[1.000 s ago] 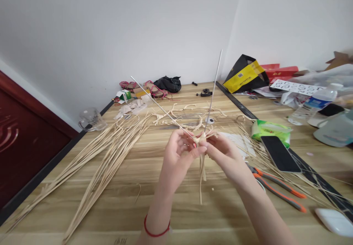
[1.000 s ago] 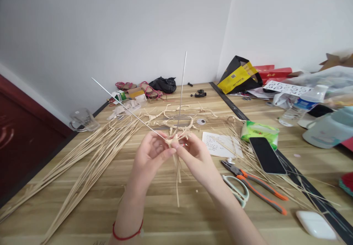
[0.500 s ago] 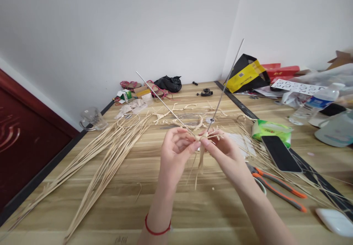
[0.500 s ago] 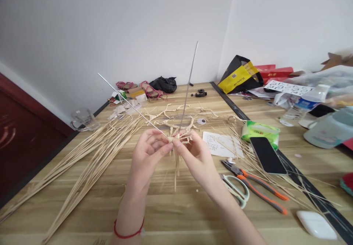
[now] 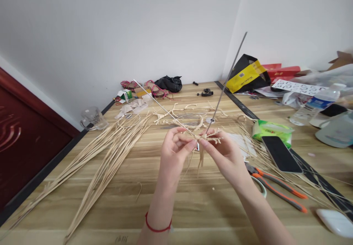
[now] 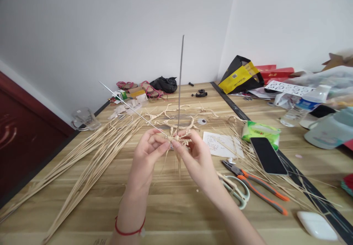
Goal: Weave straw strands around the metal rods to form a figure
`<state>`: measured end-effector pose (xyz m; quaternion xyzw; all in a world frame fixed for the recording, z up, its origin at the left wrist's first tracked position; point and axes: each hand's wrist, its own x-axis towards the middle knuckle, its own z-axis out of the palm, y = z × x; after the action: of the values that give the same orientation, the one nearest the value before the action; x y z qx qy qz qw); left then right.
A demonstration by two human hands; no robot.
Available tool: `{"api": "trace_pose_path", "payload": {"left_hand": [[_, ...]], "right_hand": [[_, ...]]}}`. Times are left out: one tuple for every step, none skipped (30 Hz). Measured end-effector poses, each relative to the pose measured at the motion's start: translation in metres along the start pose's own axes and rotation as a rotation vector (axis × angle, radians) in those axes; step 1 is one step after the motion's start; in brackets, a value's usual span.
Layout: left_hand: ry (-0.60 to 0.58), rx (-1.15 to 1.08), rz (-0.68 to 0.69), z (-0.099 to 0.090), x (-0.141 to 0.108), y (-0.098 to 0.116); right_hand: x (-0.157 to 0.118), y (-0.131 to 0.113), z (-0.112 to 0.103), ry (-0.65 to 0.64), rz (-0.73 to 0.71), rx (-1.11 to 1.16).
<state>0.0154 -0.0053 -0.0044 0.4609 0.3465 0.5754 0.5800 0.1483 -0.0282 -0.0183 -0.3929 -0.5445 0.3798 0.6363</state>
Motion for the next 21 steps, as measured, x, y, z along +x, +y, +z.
{"api": "trace_pose_path", "payload": {"left_hand": [[0.005, 0.001, 0.002, 0.0003, -0.0004, 0.0002], [0.01, 0.002, 0.005, 0.0006, -0.0006, 0.0004], [0.012, 0.004, 0.007, 0.0009, -0.0007, 0.0005], [0.013, 0.006, 0.008, 0.0012, -0.0007, 0.0004], [0.014, 0.007, 0.01, 0.0016, -0.0006, 0.0002], [0.014, 0.008, 0.011, 0.002, -0.0005, -0.0001], [0.013, 0.009, 0.01, 0.0023, -0.0004, -0.0005], [0.01, 0.01, 0.009, 0.0027, -0.0004, -0.0008], [0.006, 0.01, 0.008, 0.0031, -0.0005, -0.0012], [0.0, 0.01, 0.005, 0.0036, -0.0007, -0.0015], [-0.005, 0.006, 0.004, 0.004, -0.001, -0.0018], [-0.014, 0.003, -0.001, 0.0044, -0.0014, -0.002], [-0.022, -0.004, -0.004, 0.0047, -0.0019, -0.0022], [-0.028, -0.012, -0.005, 0.005, -0.0023, -0.0025], [-0.033, -0.018, -0.004, 0.0052, -0.0027, -0.0027], [-0.04, -0.023, -0.003, 0.0052, -0.0029, -0.0029], [-0.05, -0.027, -0.002, 0.005, -0.003, -0.003], [-0.064, -0.03, -0.003, 0.0045, -0.0029, -0.0029], [-0.083, -0.034, -0.004, 0.0039, -0.0026, -0.0026], [-0.108, -0.034, -0.008, 0.003, -0.0021, -0.0022], [-0.13, -0.029, -0.01, 0.0021, -0.0015, -0.0015]], "right_hand": [[0.0, 0.0003, -0.0002, 0.002, 0.0, -0.015], [0.0, 0.0005, -0.0006, 0.006, -0.005, -0.037], [0.0002, 0.0007, -0.001, 0.013, -0.017, -0.065], [0.0004, 0.0008, -0.0015, 0.02, -0.035, -0.099], [0.0007, 0.001, -0.0021, 0.025, -0.055, -0.132], [0.001, 0.0012, -0.0028, 0.028, -0.071, -0.16], [0.0013, 0.0014, -0.0035, 0.028, -0.08, -0.179], [0.0015, 0.0016, -0.0042, 0.029, -0.082, -0.188], [0.0017, 0.0019, -0.0048, 0.031, -0.078, -0.188], [0.0018, 0.0022, -0.0052, 0.033, -0.068, -0.18], [0.0018, 0.0024, -0.0055, 0.039, -0.057, -0.168], [0.0019, 0.0024, -0.0055, 0.045, -0.046, -0.154], [0.0019, 0.0022, -0.0054, 0.051, -0.038, -0.139], [0.002, 0.0018, -0.0051, 0.055, -0.029, -0.121], [0.0021, 0.0011, -0.0048, 0.056, -0.019, -0.103], [0.0023, 0.0002, -0.0045, 0.058, -0.01, -0.084], [0.0026, -0.0009, -0.0043, 0.058, 0.001, -0.067], [0.003, -0.002, -0.0044, 0.058, 0.016, -0.053], [0.0034, -0.0031, -0.0049, 0.058, 0.035, -0.043], [0.0038, -0.004, -0.0057, 0.056, 0.057, -0.036], [0.0043, -0.0047, -0.0068, 0.049, 0.083, -0.033]]}}
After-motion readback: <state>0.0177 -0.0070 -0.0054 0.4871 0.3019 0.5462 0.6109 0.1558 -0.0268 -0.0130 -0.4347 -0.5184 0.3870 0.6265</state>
